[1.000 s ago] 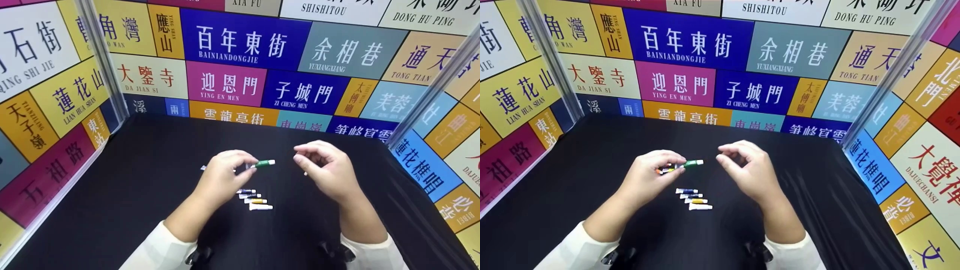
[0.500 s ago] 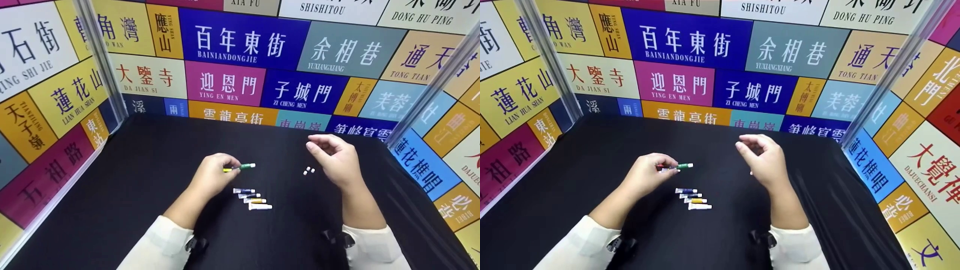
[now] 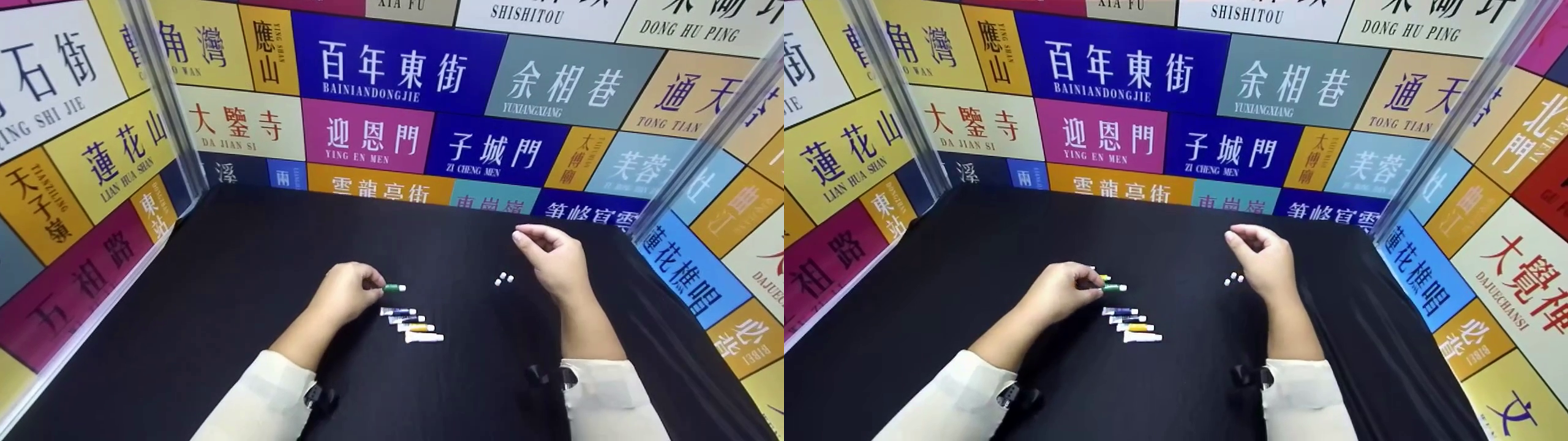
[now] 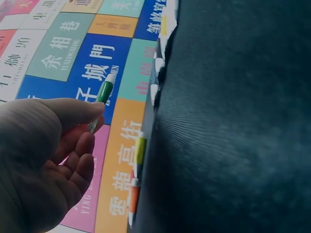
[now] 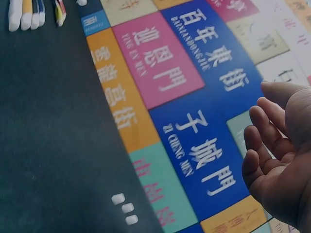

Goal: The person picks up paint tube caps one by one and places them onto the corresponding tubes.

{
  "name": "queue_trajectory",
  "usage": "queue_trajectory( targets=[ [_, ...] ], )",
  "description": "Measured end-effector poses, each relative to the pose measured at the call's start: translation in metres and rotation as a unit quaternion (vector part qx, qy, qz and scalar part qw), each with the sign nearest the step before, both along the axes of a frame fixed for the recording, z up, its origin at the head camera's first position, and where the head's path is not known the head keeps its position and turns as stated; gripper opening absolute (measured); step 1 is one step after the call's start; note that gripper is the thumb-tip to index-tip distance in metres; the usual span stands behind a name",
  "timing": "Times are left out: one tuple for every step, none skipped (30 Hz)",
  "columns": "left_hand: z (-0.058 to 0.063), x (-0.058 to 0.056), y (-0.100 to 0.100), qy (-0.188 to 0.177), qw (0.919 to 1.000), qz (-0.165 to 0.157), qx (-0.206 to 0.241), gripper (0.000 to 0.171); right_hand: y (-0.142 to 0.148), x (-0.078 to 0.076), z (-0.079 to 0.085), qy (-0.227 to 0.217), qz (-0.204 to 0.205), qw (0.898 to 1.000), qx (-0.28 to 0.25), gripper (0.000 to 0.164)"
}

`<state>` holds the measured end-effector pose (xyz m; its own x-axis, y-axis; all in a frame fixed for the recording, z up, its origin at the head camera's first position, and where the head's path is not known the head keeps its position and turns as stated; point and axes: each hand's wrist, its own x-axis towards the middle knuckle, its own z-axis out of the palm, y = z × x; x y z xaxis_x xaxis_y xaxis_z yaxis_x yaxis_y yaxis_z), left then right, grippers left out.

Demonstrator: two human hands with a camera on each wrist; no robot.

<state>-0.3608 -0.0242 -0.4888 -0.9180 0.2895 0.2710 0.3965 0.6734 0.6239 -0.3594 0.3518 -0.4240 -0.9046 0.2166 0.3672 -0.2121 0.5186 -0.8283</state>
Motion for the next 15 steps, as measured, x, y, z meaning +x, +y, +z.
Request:
queue_trajectory(
  targets=[
    [-0.002,-0.001,0.000,0.000,1.0000,-0.001,-0.003,0.002,0.001,-0.001,-0.002,-0.004,-0.002,1.000,-0.003,0.040],
    [-0.003,-0.001,0.000,0.002,1.0000,-0.003,-0.007,0.002,0.003,-0.003,-0.004,-0.008,-0.005,1.000,-0.005,0.040],
    [-0.005,-0.001,0.000,0.004,0.9999,-0.004,-0.011,0.003,0.004,-0.004,-0.006,-0.013,-0.007,1.000,-0.006,0.040],
    [-0.006,-0.002,-0.001,0.006,0.9999,-0.006,-0.014,0.004,0.006,-0.005,-0.008,-0.018,-0.008,1.000,-0.007,0.040],
    [-0.008,-0.002,-0.001,0.008,0.9998,-0.007,-0.015,0.004,0.007,-0.007,-0.010,-0.022,-0.009,1.000,-0.008,0.040],
    [-0.009,-0.002,-0.001,0.008,0.9998,-0.008,-0.016,0.005,0.010,-0.009,-0.014,-0.027,-0.011,1.000,-0.009,0.040],
    [-0.010,-0.002,-0.001,0.007,0.9998,-0.010,-0.016,0.005,0.012,-0.010,-0.017,-0.032,-0.012,0.999,-0.008,0.040],
    [-0.012,-0.003,-0.002,0.005,0.9998,-0.011,-0.017,0.005,0.015,-0.012,-0.020,-0.037,-0.013,0.999,-0.006,0.040],
    [-0.013,-0.003,-0.002,0.003,0.9998,-0.013,-0.017,0.005,0.017,-0.014,-0.024,-0.042,-0.013,0.999,-0.006,0.040],
    [-0.014,-0.003,-0.002,0.000,0.9998,-0.014,-0.018,0.005,0.020,-0.016,-0.027,-0.046,-0.014,0.999,-0.006,0.041],
    [-0.015,-0.004,-0.002,-0.004,0.9997,-0.014,-0.018,0.005,0.023,-0.018,-0.031,-0.050,-0.013,0.999,-0.007,0.041],
    [-0.016,-0.004,-0.002,-0.007,0.9996,-0.015,-0.021,0.005,0.025,-0.019,-0.034,-0.056,-0.013,0.998,-0.008,0.042],
    [-0.016,-0.004,-0.003,-0.010,0.9996,-0.015,-0.022,0.005,0.027,-0.020,-0.038,-0.061,-0.012,0.998,-0.010,0.043],
    [-0.017,-0.005,-0.003,-0.014,0.9995,-0.015,-0.024,0.005,0.029,-0.021,-0.041,-0.065,-0.012,0.998,-0.013,0.044],
    [-0.017,-0.005,-0.003,-0.017,0.9994,-0.014,-0.025,0.005,0.031,-0.023,-0.044,-0.070,-0.012,0.997,-0.017,0.045]
  ],
)
